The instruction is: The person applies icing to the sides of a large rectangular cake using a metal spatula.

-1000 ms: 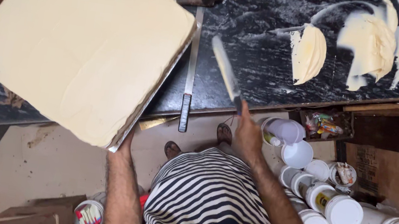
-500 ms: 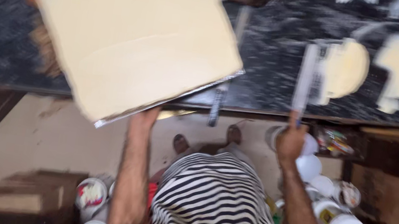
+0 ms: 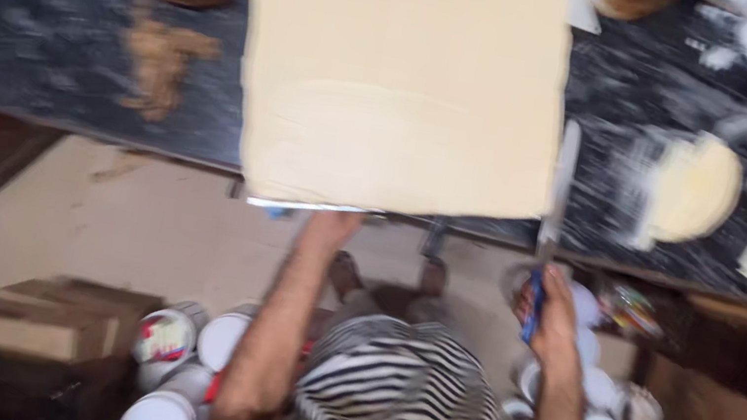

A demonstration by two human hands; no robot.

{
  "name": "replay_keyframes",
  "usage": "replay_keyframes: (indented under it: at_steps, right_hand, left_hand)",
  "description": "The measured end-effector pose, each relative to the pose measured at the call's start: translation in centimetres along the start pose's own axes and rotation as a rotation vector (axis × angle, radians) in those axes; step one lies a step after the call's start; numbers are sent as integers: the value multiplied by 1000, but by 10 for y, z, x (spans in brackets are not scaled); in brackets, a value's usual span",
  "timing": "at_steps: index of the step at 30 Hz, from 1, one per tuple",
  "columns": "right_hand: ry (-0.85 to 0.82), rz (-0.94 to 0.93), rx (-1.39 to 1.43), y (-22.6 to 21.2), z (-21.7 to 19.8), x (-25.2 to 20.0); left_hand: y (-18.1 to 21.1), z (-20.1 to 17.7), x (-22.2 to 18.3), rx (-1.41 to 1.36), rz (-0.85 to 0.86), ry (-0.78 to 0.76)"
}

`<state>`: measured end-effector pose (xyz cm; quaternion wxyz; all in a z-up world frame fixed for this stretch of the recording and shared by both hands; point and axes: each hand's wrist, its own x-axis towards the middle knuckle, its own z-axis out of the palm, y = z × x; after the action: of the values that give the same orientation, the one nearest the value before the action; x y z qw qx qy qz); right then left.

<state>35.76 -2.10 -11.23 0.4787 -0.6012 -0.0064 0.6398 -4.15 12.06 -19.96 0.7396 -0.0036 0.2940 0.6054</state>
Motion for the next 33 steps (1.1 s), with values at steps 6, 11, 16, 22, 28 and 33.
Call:
replay_keyframes:
  at_steps: [6, 11, 16, 22, 28, 33]
  right_hand:
    - [50, -484, -491, -102, -65, -28]
    - [306, -880, -1312, -156, -161, -45]
    - [309, -971, -1552, -165, -246, -18]
    - [46, -668, -1175, -127, -251, -22]
    - [-223, -69, -217, -102, -162, -40]
    - [-313, -251, -402, -202, -117, -86]
  left_hand:
    - [10, 37, -12, -10, -51, -6]
    - [14, 82, -32, -27, -13, 119]
    - [-6, 99, -41, -77, 21, 107]
    - [-14, 106, -40, -169, 101, 204]
    - [-28, 34, -15, -193, 91, 178]
    - [-60, 21, -7, -249, 0, 93]
